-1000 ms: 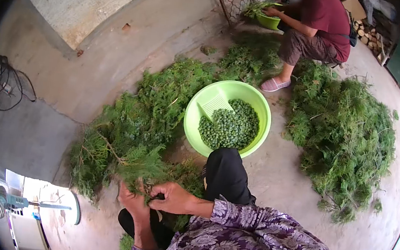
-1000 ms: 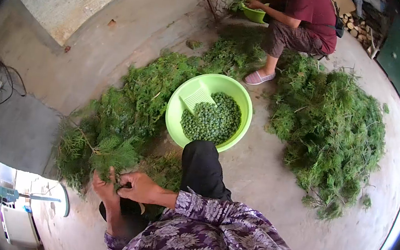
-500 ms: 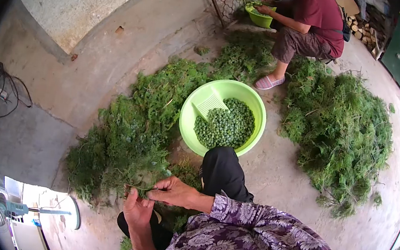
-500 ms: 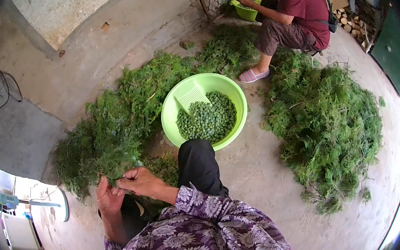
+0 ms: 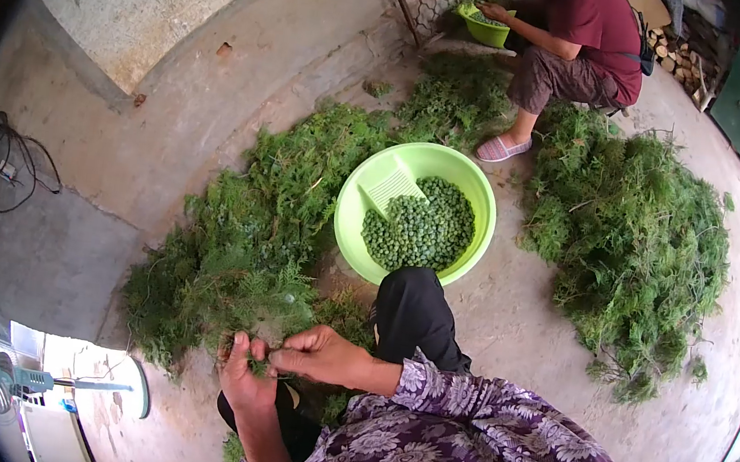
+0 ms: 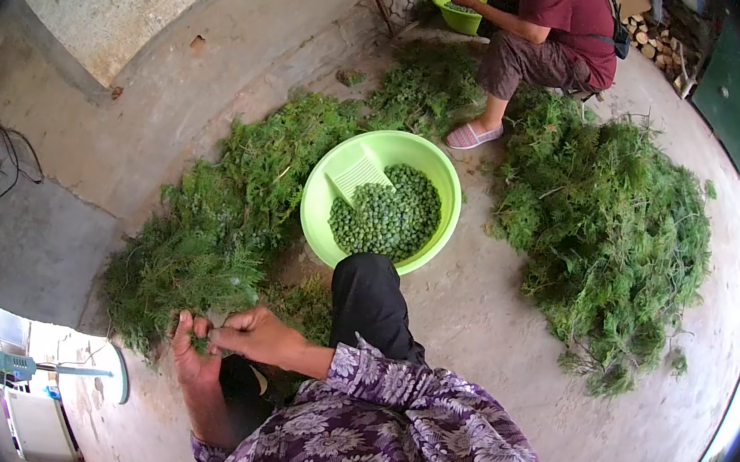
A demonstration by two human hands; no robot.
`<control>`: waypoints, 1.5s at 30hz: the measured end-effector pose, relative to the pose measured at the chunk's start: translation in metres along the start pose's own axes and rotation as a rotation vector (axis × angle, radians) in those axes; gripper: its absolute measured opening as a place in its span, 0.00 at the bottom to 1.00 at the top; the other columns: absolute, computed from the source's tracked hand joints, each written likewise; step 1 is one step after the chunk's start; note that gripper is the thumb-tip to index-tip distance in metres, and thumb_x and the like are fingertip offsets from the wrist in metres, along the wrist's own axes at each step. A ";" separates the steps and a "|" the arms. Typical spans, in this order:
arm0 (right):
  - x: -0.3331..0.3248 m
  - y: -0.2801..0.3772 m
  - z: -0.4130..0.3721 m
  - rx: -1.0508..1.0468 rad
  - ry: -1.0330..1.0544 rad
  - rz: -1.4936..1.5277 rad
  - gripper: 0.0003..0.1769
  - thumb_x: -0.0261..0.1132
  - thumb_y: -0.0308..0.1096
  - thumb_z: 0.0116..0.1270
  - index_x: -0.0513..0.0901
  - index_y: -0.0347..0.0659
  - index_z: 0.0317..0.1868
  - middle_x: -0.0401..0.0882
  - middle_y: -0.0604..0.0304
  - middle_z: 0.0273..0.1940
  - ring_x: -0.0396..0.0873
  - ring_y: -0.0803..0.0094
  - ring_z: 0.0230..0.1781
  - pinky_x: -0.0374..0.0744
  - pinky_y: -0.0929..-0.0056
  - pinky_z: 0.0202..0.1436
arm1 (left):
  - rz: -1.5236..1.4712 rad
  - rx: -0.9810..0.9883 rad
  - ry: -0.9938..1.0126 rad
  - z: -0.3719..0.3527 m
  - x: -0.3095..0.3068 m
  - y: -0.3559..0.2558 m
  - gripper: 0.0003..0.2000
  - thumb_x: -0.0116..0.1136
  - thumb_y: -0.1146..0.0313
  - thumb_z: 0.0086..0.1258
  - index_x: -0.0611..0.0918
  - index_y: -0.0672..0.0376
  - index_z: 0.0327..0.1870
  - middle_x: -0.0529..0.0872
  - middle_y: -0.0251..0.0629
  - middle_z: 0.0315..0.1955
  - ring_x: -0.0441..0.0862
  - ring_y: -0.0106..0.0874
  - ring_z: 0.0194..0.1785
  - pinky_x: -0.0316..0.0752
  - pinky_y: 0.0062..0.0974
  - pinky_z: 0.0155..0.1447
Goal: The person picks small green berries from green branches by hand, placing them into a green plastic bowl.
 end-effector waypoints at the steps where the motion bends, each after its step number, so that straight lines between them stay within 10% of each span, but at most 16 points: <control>1: 0.002 -0.014 -0.004 0.230 0.002 0.301 0.16 0.58 0.41 0.61 0.78 0.39 0.22 0.58 0.71 0.12 0.53 0.84 0.11 0.53 0.80 0.14 | 0.000 0.000 -0.001 -0.003 0.008 0.000 0.05 0.56 0.70 0.60 0.72 0.55 0.29 0.68 0.26 0.19 0.66 0.20 0.24 0.64 0.19 0.22; 9: 0.002 -0.024 -0.008 0.377 0.057 0.693 0.10 0.60 0.38 0.61 0.77 0.38 0.31 0.64 0.67 0.15 0.55 0.84 0.10 0.51 0.83 0.11 | 0.542 0.313 0.053 -0.016 0.019 -0.017 0.10 0.56 0.68 0.60 0.73 0.57 0.41 0.70 0.28 0.20 0.66 0.21 0.26 0.63 0.20 0.25; 15: -0.038 -0.063 -0.002 0.439 -0.277 0.735 0.06 0.58 0.32 0.59 0.77 0.37 0.32 0.67 0.65 0.17 0.59 0.82 0.10 0.55 0.83 0.10 | 0.504 0.439 -0.064 -0.029 0.021 -0.039 0.12 0.56 0.71 0.59 0.72 0.61 0.43 0.70 0.30 0.21 0.66 0.22 0.24 0.67 0.24 0.30; 25: -0.177 0.065 -0.021 -0.491 -0.878 0.053 0.07 0.55 0.25 0.58 0.76 0.37 0.37 0.68 0.70 0.19 0.62 0.88 0.15 0.61 0.87 0.17 | 0.315 0.276 -0.087 -0.029 0.007 -0.039 0.13 0.53 0.74 0.60 0.71 0.57 0.47 0.70 0.30 0.23 0.65 0.23 0.22 0.70 0.26 0.26; 36: -0.077 0.041 -0.003 0.012 -0.156 0.608 0.16 0.53 0.40 0.65 0.74 0.33 0.41 0.67 0.66 0.23 0.56 0.84 0.14 0.53 0.87 0.14 | 0.249 0.069 -0.013 -0.016 0.034 -0.008 0.07 0.59 0.69 0.57 0.75 0.52 0.35 0.74 0.25 0.24 0.71 0.22 0.27 0.65 0.19 0.24; 45: -0.033 0.005 -0.004 0.254 -0.137 0.453 0.28 0.50 0.56 0.62 0.74 0.35 0.42 0.69 0.62 0.24 0.63 0.83 0.17 0.58 0.85 0.17 | 0.347 -0.182 0.060 -0.009 0.030 0.029 0.14 0.62 0.61 0.55 0.75 0.57 0.38 0.78 0.29 0.28 0.73 0.17 0.30 0.65 0.14 0.25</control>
Point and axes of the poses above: each hand's wrist, its own z-axis towards the middle knuckle, its own x-axis out of the palm, y = z × x, the point moved 8 cm from there along z, towards the middle knuckle
